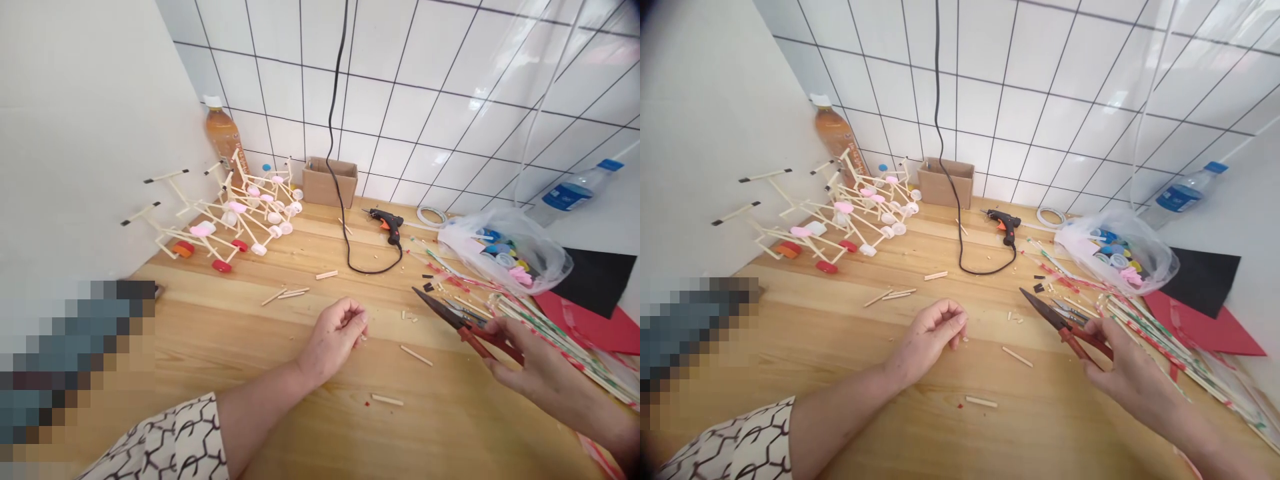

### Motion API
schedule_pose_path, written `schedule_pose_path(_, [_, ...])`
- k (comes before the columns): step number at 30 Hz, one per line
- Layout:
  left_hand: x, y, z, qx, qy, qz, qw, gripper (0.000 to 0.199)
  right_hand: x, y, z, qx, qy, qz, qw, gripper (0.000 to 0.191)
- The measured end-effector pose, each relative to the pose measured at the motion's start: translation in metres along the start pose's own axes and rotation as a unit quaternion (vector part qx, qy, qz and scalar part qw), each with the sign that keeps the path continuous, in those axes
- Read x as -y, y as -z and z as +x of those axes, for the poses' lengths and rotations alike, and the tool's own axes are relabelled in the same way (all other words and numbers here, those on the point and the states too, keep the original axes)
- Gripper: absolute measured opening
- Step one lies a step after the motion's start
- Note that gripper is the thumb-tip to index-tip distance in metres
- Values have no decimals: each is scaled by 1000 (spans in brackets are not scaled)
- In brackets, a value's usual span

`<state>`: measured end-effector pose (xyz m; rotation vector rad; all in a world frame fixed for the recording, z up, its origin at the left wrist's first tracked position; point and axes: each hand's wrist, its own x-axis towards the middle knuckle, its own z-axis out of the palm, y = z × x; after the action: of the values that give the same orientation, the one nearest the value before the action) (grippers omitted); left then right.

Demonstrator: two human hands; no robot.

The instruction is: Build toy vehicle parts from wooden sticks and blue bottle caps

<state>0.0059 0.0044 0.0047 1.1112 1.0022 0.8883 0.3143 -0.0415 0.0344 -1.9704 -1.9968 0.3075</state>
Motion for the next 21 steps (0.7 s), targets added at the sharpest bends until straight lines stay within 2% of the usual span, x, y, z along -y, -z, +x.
schedule_pose_path(2, [0,0,0,-1,1,2,1000,19,-13,-5,-14,36,17,-22,999,25])
schedule_pose_path(5, [0,0,0,-2,-5,5,1000,19,-23,-11,-24,34,19,-52,998,28])
schedule_pose_path(9, [-1,0,-1,0,-7,6,1000,19,-5,3,-11,95,82,-90,988,16])
schedule_pose_path(12, [-2,-1,-2,2,-4,10,1000,18,29,19,16,76,129,-94,984,19])
schedule_pose_path(15, [-4,-1,-1,1,-2,11,1000,17,70,22,54,81,168,-92,978,21])
schedule_pose_path(17, [-3,-2,-1,-1,-3,8,1000,17,95,13,84,91,176,-103,975,17])
schedule_pose_path(21, [-2,-1,0,1,-5,-3,1000,16,133,-20,148,86,139,-141,976,13])
